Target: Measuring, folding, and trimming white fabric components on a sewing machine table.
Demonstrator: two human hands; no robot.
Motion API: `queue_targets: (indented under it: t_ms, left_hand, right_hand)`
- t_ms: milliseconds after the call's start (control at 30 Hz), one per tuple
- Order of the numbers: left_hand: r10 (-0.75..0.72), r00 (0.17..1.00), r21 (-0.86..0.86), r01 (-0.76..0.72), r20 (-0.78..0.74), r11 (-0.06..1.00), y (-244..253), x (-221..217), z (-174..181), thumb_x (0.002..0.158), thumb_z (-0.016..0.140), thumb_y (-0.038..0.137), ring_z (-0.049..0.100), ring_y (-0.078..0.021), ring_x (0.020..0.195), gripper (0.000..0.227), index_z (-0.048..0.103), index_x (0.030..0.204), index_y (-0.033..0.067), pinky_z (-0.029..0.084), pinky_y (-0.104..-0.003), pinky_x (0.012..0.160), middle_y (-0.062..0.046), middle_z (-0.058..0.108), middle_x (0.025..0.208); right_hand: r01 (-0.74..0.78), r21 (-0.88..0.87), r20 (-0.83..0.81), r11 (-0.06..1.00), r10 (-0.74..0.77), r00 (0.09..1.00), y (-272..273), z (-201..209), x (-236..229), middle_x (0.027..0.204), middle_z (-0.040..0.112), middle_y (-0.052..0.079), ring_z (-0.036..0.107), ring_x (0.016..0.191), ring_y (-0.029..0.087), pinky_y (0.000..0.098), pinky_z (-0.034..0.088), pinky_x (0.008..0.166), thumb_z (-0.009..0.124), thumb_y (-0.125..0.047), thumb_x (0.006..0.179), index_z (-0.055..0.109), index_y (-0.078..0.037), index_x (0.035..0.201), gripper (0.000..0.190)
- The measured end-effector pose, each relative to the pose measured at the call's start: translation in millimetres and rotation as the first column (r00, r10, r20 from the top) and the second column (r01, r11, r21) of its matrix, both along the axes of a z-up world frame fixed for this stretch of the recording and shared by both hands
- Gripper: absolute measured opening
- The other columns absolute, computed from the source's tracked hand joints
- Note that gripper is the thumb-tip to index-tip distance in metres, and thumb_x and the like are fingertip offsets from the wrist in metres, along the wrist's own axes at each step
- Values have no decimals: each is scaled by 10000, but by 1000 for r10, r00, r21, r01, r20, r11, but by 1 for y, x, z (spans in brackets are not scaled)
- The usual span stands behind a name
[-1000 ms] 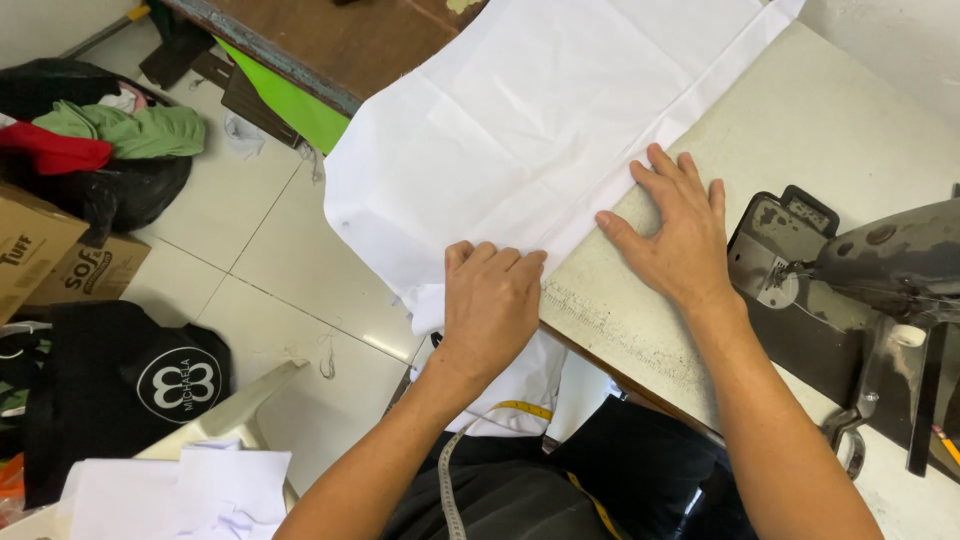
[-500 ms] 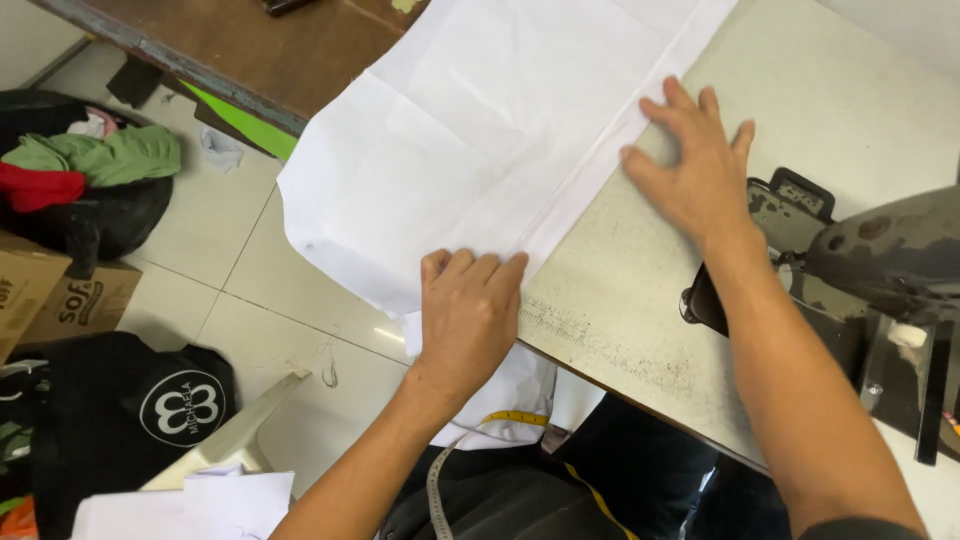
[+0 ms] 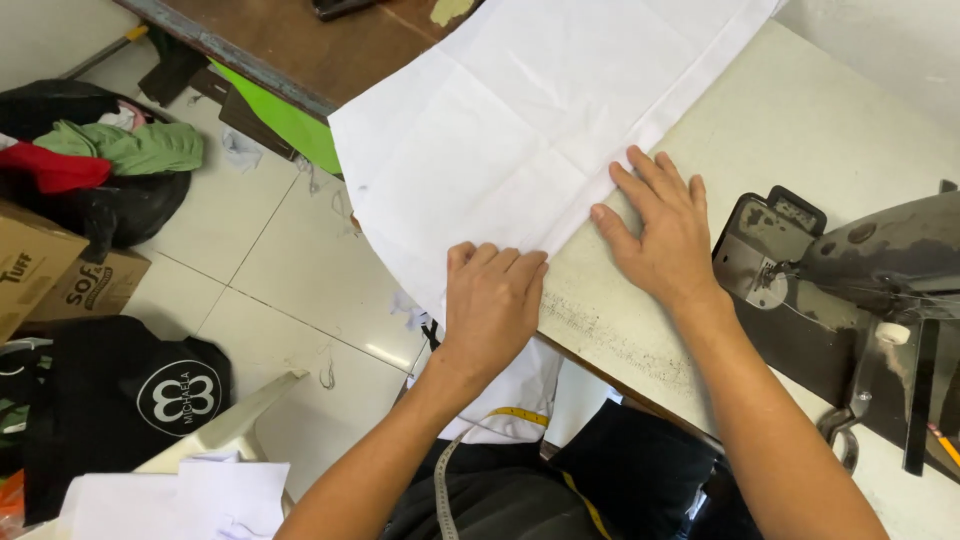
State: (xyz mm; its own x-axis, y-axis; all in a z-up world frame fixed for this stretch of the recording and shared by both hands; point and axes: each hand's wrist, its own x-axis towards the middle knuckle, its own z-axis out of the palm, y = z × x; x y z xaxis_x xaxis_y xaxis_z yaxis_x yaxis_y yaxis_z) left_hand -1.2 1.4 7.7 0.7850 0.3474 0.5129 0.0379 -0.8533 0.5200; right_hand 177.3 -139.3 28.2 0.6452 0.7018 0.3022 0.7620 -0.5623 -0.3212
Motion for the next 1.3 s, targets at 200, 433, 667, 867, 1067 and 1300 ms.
queue_targets:
  t_ms: [200,433,667,867,1067,1300]
  left_hand:
    - [58,998,-37,-57,9,998,9,-11,-2,979,668,164,649,-225,736,138,785,989,92,372,-436,895,-54,678,686]
    - [21,999,-70,-23,-36,997,13,-15,5,954,687,130,620,-215,721,123,794,951,69,350,-442,917,-59,663,635]
    - [-5,1000,-50,4,-18,999,13,-18,3,936,710,98,609,-232,737,102,795,973,54,345,-451,904,-74,663,644]
    - [-34,999,20,34,-10,999,14,-14,-2,933,719,91,598,-235,753,105,789,1004,57,340,-459,899,-74,645,656]
    - [10,996,145,-22,83,989,10,18,-2,914,668,-34,396,-236,653,196,624,789,110,324,-413,752,2,429,567]
    - [8,999,43,-10,52,999,8,15,-9,943,712,152,614,-230,747,108,790,947,77,336,-475,929,-66,660,677]
  right_hand:
    - [15,-8,-20,1000,-15,1000,3,3,-4,1555,524,143,392,1478,399,733,145,1160,628,-524,1025,637,-129,1426,562]
    - [42,-16,-47,999,-43,998,8,11,-9,1548,526,171,399,1472,412,737,140,1158,656,-583,989,634,-103,1415,642]
    - [72,-68,-91,995,-78,993,11,22,-14,1575,493,164,342,1494,436,759,108,1150,744,-614,867,607,-117,1437,769]
    - [102,-73,-150,992,-112,982,3,18,29,1619,446,108,238,1512,491,844,51,1089,748,-522,873,606,-229,1445,658]
    - [223,-105,-90,969,-232,968,4,22,91,1606,388,207,166,1492,486,778,-16,1092,515,-325,990,607,-105,1427,498]
    - [-25,-5,56,1000,25,998,-8,-5,3,1550,543,132,425,1450,429,712,204,1140,693,-374,981,660,-160,1430,499]
